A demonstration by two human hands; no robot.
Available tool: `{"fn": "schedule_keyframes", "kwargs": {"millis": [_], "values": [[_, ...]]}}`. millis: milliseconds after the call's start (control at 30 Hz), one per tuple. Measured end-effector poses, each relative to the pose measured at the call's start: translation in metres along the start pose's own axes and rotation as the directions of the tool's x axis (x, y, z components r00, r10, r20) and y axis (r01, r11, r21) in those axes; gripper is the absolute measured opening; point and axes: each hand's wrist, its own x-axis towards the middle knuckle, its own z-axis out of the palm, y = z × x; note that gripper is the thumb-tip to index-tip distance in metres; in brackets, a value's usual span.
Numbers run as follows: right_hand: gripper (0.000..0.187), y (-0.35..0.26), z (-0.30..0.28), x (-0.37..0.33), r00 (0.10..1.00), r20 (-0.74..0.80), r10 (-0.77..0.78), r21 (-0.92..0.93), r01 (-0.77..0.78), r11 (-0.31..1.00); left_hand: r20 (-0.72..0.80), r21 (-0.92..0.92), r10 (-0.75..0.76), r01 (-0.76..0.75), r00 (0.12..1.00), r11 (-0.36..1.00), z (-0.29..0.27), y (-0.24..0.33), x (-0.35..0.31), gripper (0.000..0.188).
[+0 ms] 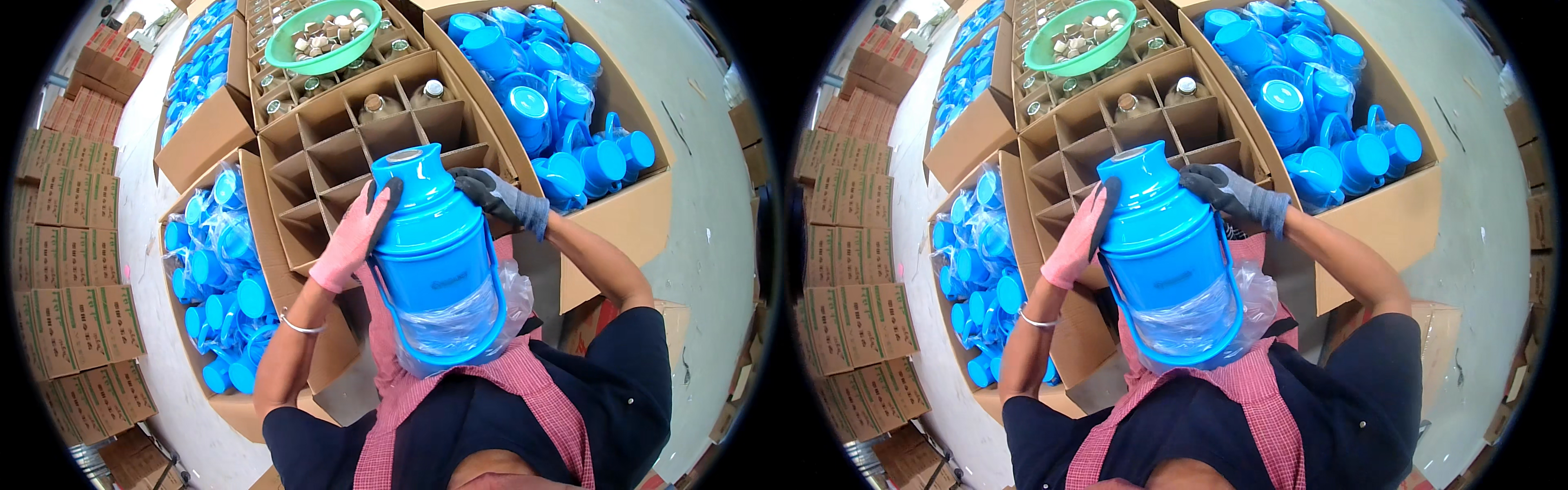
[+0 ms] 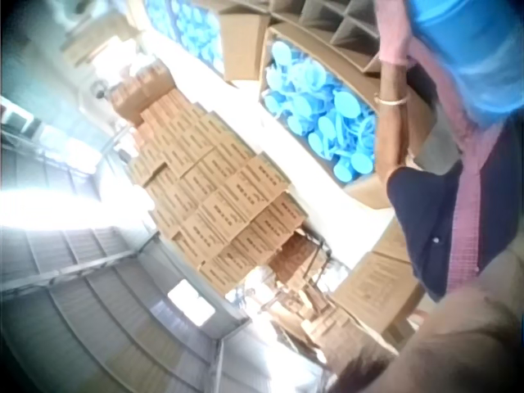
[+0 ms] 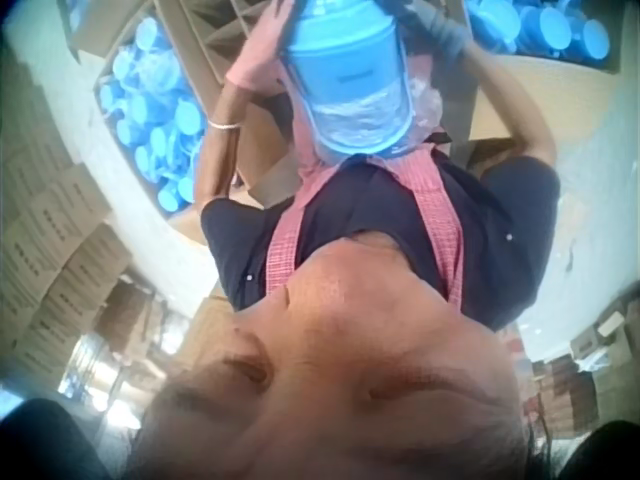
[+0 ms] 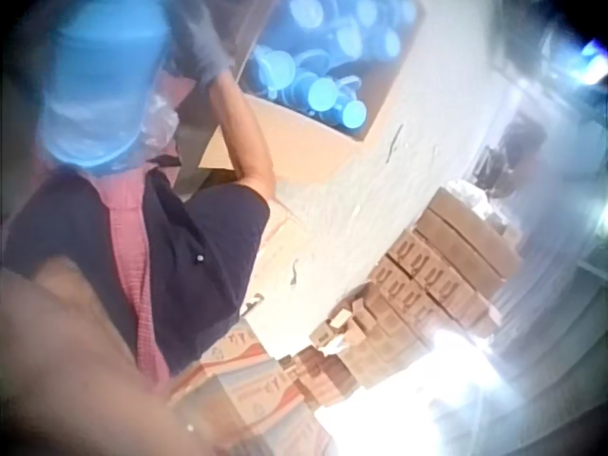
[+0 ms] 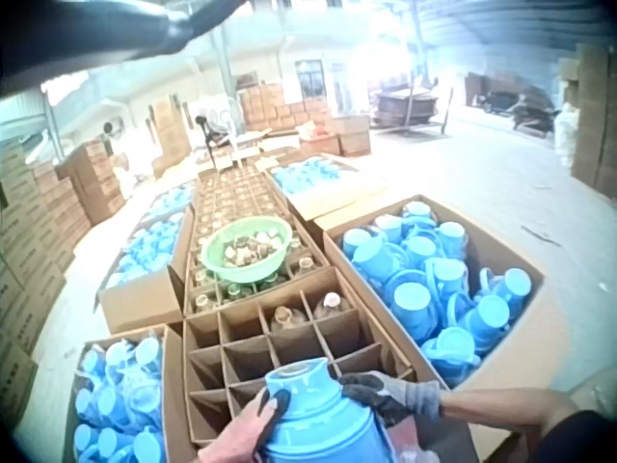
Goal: The person assembles blue water bottles by inserting stainless steel inner containers into blue plastic outer shells. They then secure the lids, wrap the bottles in clear plastic bags, and place them into cardboard boxes.
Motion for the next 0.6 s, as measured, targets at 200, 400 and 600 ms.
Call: {"fn": "schedule_keyframes", "kwargs": {"millis": [200, 400, 600], "values": [[0.046, -0.037, -0.032, 0.071, 0.975, -0.046, -0.217, -0.468, 0.171, 0.867, 0.136, 0.062, 0.162, -0.171, 0.977, 0.983, -0.03, -0.038, 0.038, 0.056], [0.051, -0.053, 0.018, 0.097, 0.931, -0.106, 0.351, 0.411, -0.28, 0.868, -0.017, -0.486, -0.083, 0.064, 0.996, 0.872, -0.006, -0.067, 0.017, 0.047], [0.041, -0.035, 0.02, 0.092, 0.998, 0.049, 0.045, 0.837, -0.065, 0.543, -0.101, 0.125, 0.121, -0.108, 0.987, 0.986, 0.002, -0.009, -0.02, 0.063]]}}
